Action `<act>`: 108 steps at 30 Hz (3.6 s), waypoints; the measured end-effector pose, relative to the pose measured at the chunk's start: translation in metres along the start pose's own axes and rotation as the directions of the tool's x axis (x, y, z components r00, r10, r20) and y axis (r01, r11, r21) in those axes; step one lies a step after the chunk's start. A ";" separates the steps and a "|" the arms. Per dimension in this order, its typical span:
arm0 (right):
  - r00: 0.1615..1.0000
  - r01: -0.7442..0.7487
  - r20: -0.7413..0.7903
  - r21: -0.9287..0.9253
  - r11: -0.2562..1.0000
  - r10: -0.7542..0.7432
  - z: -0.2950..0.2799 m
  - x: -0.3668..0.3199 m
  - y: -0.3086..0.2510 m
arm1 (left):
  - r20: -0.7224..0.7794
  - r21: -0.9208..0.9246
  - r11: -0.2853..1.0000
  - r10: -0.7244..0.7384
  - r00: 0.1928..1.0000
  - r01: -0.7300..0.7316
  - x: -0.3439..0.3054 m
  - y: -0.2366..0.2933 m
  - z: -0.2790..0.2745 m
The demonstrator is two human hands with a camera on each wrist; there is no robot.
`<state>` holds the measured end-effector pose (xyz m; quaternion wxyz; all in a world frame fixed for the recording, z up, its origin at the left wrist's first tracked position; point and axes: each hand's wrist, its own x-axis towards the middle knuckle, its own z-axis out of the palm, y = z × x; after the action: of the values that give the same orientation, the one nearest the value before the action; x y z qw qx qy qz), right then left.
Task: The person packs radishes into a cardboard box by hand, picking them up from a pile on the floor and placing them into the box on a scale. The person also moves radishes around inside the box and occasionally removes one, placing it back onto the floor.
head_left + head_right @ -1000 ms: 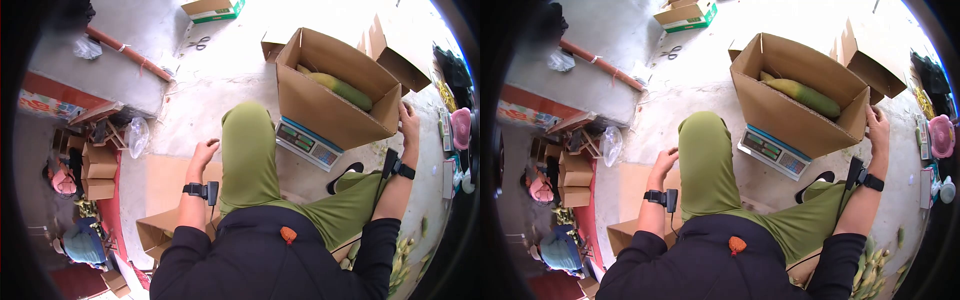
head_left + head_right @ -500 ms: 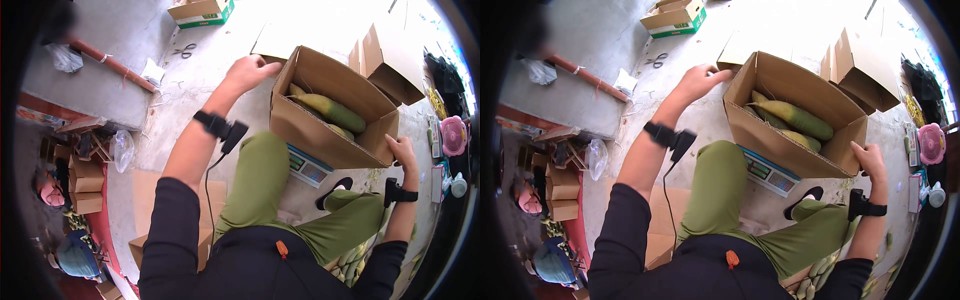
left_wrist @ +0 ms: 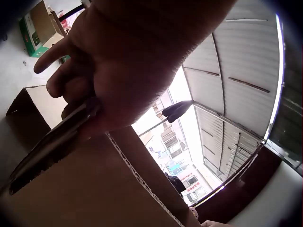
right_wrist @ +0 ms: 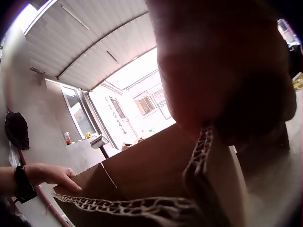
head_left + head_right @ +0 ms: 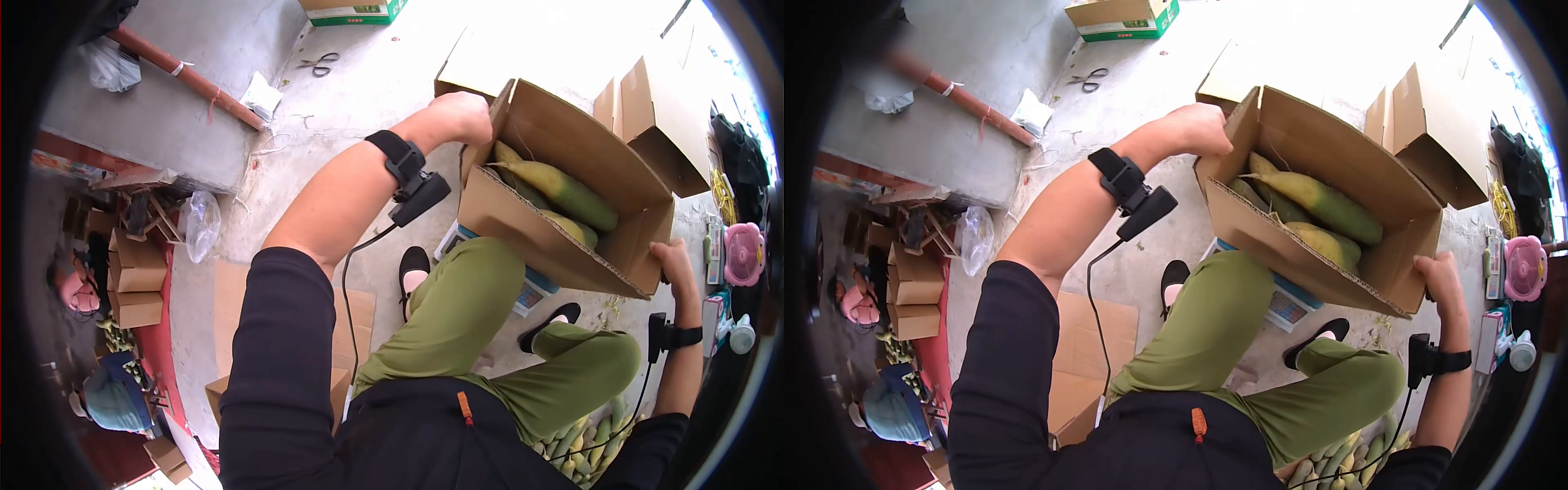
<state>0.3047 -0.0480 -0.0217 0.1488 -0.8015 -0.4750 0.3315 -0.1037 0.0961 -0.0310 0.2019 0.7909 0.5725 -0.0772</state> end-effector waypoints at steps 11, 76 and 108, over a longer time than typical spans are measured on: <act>0.919 0.385 0.102 -0.024 0.923 -0.381 0.040 -0.003 -0.161 | -0.141 -0.393 0.904 -0.240 0.960 0.169 -0.131 -0.136 -0.024; 0.943 0.300 0.090 0.189 0.935 -0.321 0.107 -0.025 -0.019 | -0.404 0.074 0.994 -0.045 0.914 0.082 0.045 -0.125 0.065; 0.932 0.336 0.141 0.010 0.942 -0.334 0.091 -0.003 -0.004 | -0.733 0.147 0.963 0.259 0.629 -0.226 0.248 -0.065 -0.064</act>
<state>0.2400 -0.0553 -0.0859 0.1636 -0.6843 -0.6164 0.3534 -0.0895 0.3559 -0.0760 -0.0581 0.8262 0.4913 0.2695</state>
